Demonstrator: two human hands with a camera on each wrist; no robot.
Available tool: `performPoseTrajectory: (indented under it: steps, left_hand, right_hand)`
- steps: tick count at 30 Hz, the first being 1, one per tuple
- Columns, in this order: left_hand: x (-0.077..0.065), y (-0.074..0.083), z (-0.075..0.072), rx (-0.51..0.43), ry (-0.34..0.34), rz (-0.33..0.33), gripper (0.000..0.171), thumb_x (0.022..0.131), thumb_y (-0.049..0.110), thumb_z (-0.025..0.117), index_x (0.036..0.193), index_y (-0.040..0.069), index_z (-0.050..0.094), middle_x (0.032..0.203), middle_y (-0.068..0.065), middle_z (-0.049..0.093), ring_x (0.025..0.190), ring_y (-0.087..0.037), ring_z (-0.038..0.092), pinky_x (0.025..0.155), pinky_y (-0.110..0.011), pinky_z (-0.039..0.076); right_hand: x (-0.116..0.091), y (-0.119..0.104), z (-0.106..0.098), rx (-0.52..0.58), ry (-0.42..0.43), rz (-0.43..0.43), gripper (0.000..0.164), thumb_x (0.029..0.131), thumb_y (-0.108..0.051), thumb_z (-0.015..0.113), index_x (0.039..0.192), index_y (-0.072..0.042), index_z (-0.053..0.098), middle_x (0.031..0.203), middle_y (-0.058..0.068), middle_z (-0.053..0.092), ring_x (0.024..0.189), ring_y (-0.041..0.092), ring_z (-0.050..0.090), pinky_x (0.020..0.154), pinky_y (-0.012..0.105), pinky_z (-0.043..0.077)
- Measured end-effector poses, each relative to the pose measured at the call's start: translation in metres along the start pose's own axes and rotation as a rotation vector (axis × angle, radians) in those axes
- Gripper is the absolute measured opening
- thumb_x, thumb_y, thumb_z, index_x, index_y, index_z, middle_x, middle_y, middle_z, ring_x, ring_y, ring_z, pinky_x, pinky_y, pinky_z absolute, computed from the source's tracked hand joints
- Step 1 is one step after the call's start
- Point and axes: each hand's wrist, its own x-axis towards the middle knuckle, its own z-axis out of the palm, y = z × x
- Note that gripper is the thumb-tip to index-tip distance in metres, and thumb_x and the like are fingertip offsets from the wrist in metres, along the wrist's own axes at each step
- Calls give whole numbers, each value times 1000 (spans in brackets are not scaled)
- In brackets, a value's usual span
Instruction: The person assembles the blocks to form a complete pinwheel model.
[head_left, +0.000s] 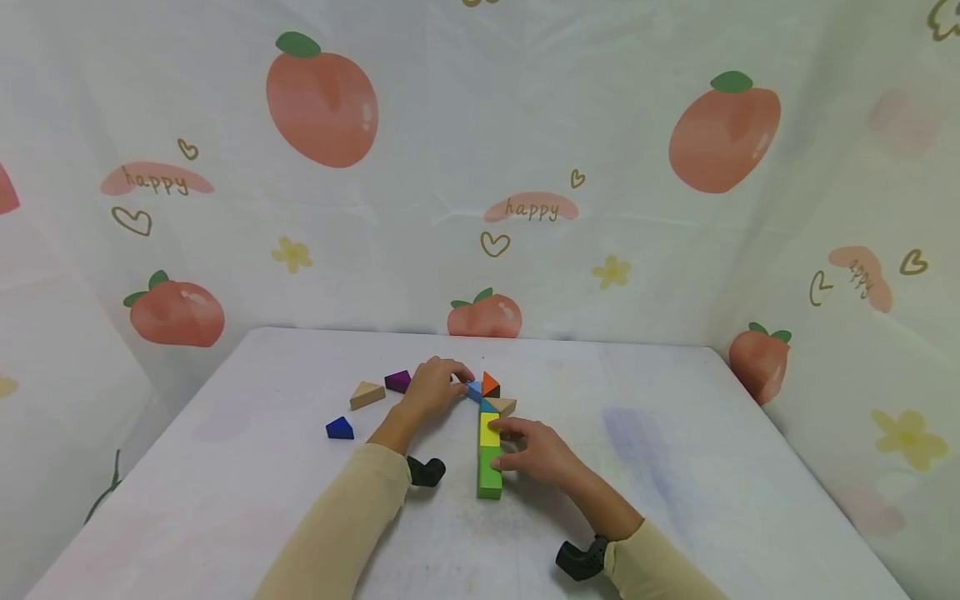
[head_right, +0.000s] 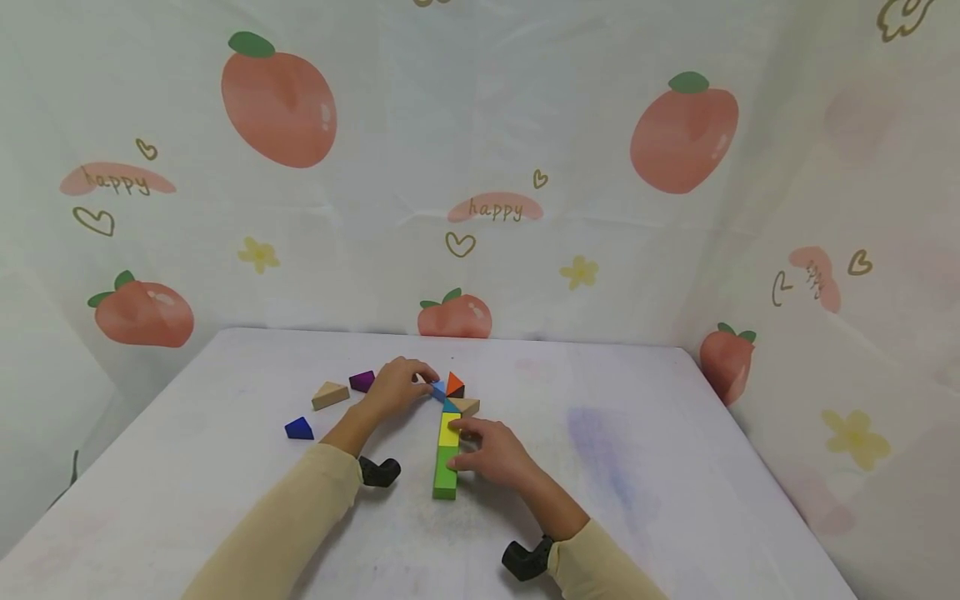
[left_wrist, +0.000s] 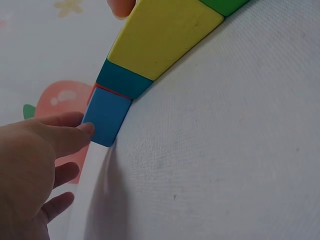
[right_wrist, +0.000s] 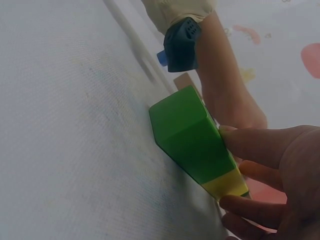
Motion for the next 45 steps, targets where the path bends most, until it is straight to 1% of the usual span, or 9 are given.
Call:
performPoseTrajectory:
  steps: [5,11,15,19,24,31,37,43,45]
  left_hand:
    - [-1,2,0,-38,-6,-5,13,90,14,71,101,20,76,97,5,67,98,-18,54,90,-38,47]
    - [-1,2,1,-84,-16,-11,14,91,11,69,102,17,75,99,3,67,94,-18,56,89,-36,49]
    - [-1,1,3,-85,-8,-12,16,90,10,69,103,18,75,101,4,67,93,-17,56,88,-35,49]
    - [-3,2,2,-76,3,-12,19,90,11,70,106,20,74,105,3,67,98,-18,57,89,-37,49]
    - [-5,3,-7,-64,25,-14,21,91,12,70,109,21,73,111,2,66,104,-20,56,91,-39,49]
    - [-9,0,-25,3,58,27,20,90,13,70,110,18,73,113,0,67,103,-22,57,89,-40,49]
    - [-11,-10,-38,32,78,51,20,90,14,71,109,18,73,114,-2,67,102,-24,58,87,-41,50]
    - [-16,-32,-49,9,50,41,22,89,16,72,111,16,73,117,-4,65,106,-28,58,89,-44,48]
    - [-18,-39,-53,10,38,40,24,88,17,73,112,15,72,118,-5,65,105,-29,58,88,-44,47]
  right_hand:
    - [0,0,1,-1,-4,-4,56,81,-29,81,131,-17,62,130,6,60,121,28,52,103,55,38]
    - [0,-1,1,8,-4,-8,55,80,-29,81,131,-17,62,128,5,61,120,27,52,103,55,38]
    - [0,-2,1,13,-3,-2,56,80,-29,81,131,-17,62,128,5,61,120,27,53,102,55,38]
    - [0,-2,2,8,-3,2,56,80,-29,81,131,-17,62,127,4,62,119,27,53,102,55,39]
    - [0,-2,3,-4,-3,25,56,80,-30,81,131,-18,62,125,4,62,117,27,53,101,55,40]
    - [1,-1,2,5,-1,39,56,80,-30,81,131,-19,62,125,3,62,116,25,54,101,53,41]
    - [0,0,1,23,3,33,56,80,-29,81,131,-17,62,125,4,62,117,26,54,102,54,39]
    - [0,-1,2,26,-3,34,57,80,-29,81,132,-18,61,126,4,61,120,26,52,103,55,37]
    - [0,0,3,19,-3,35,57,80,-28,81,132,-18,61,127,4,61,120,26,51,103,55,37]
